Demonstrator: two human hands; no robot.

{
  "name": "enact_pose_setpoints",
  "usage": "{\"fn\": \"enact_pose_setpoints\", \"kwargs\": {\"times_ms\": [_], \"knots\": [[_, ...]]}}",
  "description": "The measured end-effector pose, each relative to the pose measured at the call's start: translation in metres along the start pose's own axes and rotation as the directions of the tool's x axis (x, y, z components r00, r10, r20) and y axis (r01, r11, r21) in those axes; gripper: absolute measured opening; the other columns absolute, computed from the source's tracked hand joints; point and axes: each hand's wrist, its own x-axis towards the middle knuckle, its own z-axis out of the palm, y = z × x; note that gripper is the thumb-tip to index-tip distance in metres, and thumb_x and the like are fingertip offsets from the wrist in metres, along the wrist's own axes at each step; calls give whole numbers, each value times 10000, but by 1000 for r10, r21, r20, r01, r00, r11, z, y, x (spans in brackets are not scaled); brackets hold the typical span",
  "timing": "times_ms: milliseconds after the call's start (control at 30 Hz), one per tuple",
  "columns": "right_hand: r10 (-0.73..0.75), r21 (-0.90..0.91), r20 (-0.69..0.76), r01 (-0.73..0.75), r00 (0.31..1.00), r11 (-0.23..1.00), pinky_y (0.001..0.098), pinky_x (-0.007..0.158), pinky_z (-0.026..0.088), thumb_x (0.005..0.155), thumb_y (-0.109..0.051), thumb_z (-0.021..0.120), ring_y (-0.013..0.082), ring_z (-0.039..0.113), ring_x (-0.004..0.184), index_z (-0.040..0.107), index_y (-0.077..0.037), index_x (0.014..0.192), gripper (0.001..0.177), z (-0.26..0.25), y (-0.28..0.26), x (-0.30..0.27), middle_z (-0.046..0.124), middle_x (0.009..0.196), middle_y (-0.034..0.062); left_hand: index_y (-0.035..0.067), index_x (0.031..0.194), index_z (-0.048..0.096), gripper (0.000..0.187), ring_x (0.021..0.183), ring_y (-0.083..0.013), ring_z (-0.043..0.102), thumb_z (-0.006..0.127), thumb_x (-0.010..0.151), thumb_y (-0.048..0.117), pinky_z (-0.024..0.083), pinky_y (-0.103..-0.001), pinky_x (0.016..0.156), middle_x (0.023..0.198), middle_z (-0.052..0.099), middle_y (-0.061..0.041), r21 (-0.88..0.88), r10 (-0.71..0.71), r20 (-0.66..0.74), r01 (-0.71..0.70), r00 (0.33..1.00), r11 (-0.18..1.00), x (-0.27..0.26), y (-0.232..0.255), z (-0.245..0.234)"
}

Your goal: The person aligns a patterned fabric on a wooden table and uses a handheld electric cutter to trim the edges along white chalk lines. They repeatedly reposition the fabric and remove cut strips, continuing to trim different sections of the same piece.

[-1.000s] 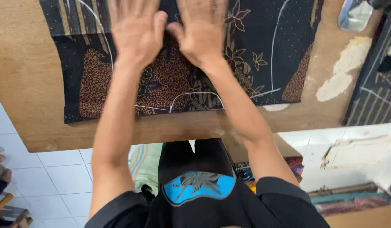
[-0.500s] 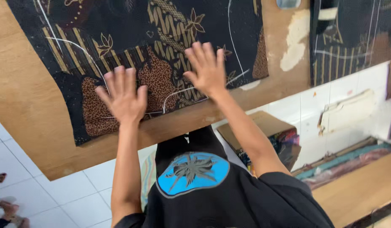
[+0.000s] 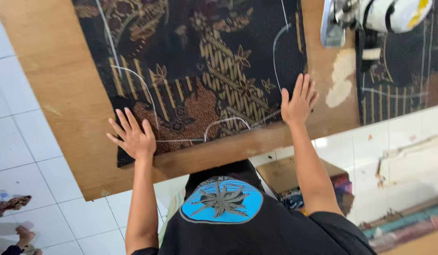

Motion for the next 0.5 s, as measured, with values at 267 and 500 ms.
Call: {"fn": "enact_pose_setpoints", "kwargs": {"times_ms": [267,500], "knots": [[-41,5,-41,42,998,999,731,1177,29,1034,-458,568,422,165,1565,401,-83,1594,695,-13,-5,21,300,1684,156,142,1640,272,710,1580,-374,46,441,1038,478,-62,-672,1182,1727,173,-66,-72,-58,10,58,998,996,8,0,-7],[-375,87,-155,390,914,917,733,1194,84,1112,-399,640,431,205,1573,476,-66,1603,615,-4,-113,215,360,1691,168,92,1670,285,630,1616,-288,89,447,1136,384,-28,-512,1281,1751,222,-80,18,135,-234,-134,963,991,174,51,-48]]}}
